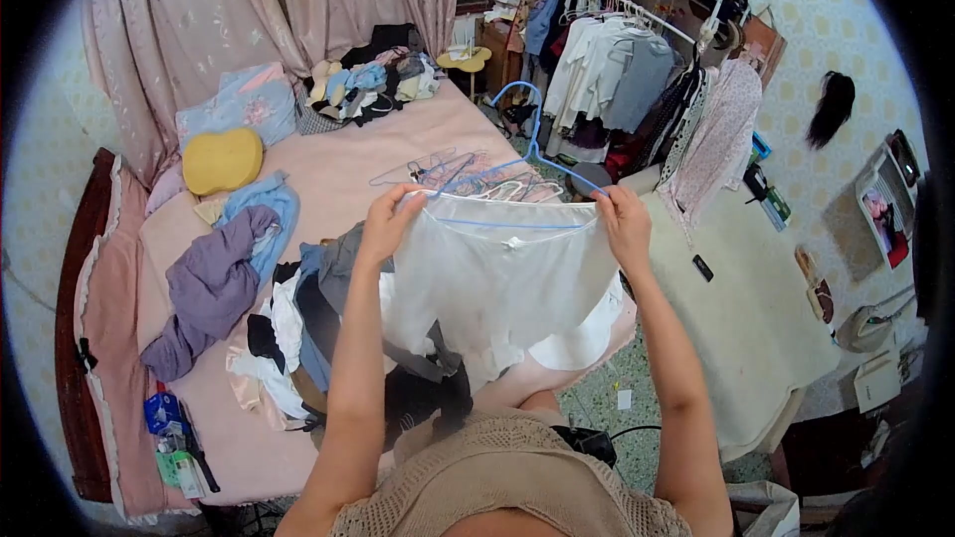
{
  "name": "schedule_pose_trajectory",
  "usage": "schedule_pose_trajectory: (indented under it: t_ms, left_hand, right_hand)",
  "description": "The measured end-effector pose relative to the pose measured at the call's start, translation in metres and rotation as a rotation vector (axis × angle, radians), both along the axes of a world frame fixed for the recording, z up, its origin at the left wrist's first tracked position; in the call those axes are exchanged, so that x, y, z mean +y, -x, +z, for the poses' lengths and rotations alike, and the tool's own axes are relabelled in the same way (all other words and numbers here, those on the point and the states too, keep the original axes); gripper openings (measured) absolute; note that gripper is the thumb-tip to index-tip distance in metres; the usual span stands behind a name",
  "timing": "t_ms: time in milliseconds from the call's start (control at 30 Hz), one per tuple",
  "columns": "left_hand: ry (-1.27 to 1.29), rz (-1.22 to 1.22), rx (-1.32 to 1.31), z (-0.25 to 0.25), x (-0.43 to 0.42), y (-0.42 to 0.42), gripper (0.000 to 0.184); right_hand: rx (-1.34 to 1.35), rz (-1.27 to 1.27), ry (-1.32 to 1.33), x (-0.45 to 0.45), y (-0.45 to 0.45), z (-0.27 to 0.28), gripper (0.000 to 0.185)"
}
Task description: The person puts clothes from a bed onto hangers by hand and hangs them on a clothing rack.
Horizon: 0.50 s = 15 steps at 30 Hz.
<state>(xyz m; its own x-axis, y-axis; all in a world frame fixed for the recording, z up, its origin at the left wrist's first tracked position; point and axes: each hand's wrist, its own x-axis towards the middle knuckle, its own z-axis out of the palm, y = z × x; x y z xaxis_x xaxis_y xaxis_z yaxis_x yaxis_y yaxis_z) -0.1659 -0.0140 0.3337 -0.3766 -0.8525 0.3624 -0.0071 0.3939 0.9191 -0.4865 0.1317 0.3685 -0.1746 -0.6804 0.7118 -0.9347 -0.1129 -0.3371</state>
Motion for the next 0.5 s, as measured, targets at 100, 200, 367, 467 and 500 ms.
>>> schedule_pose_trajectory:
  t_ms: [100, 200, 367, 467, 500]
  left_hand:
    - [0.031, 0.014, -0.071, -0.002, -0.005, -0.003, 0.020]
    - [-0.060, -0.097, -0.087, -0.004, 0.001, -0.002, 0.022]
    - [-0.364, -0.376, -0.218, -0.039, 0.012, 0.007, 0.029]
    - [-0.398, -0.576, -0.211, -0.069, 0.035, 0.040, 0.042]
    - [-0.362, -0.649, -0.500, -0.116, 0.028, 0.060, 0.046]
  right_hand:
    - [-0.019, -0.002, -0.004, -0.003, 0.005, -0.006, 0.016]
    - [-0.047, -0.013, -0.085, 0.000, 0.012, -0.009, 0.018]
    - [-0.243, 0.069, -0.233, 0.042, 0.047, -0.017, 0.022]
    - [-0.395, 0.022, -0.504, 0.083, 0.080, -0.014, 0.026]
    - [-0.388, 0.016, -0.521, 0.097, 0.088, -0.010, 0.026]
